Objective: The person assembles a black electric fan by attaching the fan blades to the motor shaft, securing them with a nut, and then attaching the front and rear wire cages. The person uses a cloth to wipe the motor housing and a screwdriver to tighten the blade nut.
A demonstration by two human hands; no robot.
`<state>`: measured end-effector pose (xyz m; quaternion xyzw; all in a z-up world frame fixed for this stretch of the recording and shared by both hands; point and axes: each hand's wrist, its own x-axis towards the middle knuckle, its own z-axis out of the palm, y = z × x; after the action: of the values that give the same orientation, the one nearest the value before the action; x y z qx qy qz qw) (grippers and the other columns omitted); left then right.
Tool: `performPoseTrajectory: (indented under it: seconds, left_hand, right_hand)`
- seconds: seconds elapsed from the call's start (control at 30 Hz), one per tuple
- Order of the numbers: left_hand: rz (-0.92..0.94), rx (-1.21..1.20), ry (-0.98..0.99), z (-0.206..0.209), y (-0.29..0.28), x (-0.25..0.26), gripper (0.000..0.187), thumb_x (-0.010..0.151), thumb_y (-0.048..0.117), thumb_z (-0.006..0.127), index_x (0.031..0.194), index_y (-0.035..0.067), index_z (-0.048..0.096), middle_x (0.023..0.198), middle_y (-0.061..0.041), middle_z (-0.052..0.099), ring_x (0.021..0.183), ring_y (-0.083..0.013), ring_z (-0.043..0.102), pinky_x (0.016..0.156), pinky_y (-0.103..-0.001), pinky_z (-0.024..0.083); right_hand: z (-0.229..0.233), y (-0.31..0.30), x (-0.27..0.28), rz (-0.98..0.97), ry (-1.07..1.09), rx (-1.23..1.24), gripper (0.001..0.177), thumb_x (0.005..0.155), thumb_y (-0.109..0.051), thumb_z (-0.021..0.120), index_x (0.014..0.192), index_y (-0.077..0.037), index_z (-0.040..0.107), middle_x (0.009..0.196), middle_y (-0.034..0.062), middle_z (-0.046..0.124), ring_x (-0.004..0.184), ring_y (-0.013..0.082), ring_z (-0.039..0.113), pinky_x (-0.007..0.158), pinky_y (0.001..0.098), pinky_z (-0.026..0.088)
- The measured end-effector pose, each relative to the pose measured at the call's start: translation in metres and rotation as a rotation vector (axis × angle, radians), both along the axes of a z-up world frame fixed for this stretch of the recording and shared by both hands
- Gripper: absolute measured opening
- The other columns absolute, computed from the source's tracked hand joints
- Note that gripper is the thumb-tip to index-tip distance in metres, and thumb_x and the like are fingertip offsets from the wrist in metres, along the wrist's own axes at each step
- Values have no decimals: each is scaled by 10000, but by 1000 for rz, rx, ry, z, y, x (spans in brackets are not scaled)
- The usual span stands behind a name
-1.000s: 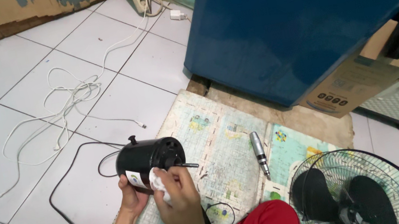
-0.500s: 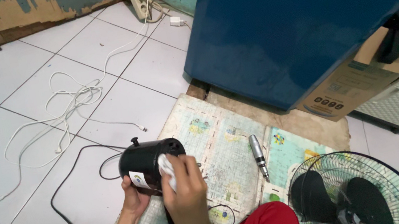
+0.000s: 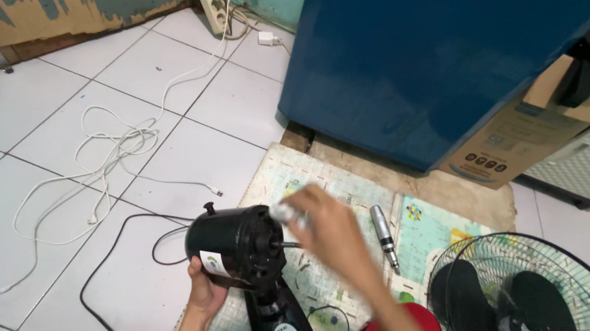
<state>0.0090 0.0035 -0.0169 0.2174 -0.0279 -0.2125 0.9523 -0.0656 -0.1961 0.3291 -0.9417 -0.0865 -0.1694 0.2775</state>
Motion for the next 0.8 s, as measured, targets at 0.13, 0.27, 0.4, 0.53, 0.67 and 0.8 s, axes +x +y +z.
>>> performPoseTrajectory:
  seconds: [0.13,0.27,0.4,0.53,0.67,0.8]
  left_hand:
    - [23,24,-22,13,-2,1,1003,674,699,800,1411,69,544,1327,-86,664,1202,-255,642,1052,-455,503]
    - [35,33,-21,13,-2,-5,1002,706,699,798,1432,69,517,1347,-80,638,1218,-255,616,1068,-466,482]
    - [22,31,-66,12,-2,0,1021,698,716,784,1433,58,522,1353,-96,642,1226,-264,616,1061,-469,489]
    - [31,49,-38,12,-1,-3,1015,696,715,782,1438,79,506,1370,-73,622,1256,-247,597,1091,-456,476]
    - [32,75,-34,18,-2,-2,986,703,706,764,1437,99,506,1369,-64,624,1255,-239,599,1083,-456,475]
    - [18,66,-22,18,-5,4,940,760,707,723,1433,85,514,1358,-90,629,1237,-259,606,1071,-476,476]
  right_hand:
    - [14,-13,43,147,186,36,232,751,-109,791,965,-21,795,907,156,769,716,249,734,671,351,594]
    - [9,4,40,205,116,12,245,731,-72,781,960,16,781,924,179,759,771,294,735,719,372,585]
    - [20,16,34,246,123,-5,260,728,-36,740,981,8,781,951,175,755,788,302,735,753,372,593]
    - [24,30,21,317,123,-7,269,733,-29,735,997,9,767,966,161,735,831,298,726,766,377,599]
    - [31,27,38,334,223,22,235,771,-28,712,994,-48,786,983,98,753,832,229,747,756,333,611]
    - [30,18,49,443,76,198,201,799,-77,775,994,-28,773,1001,112,747,910,236,736,812,338,570]
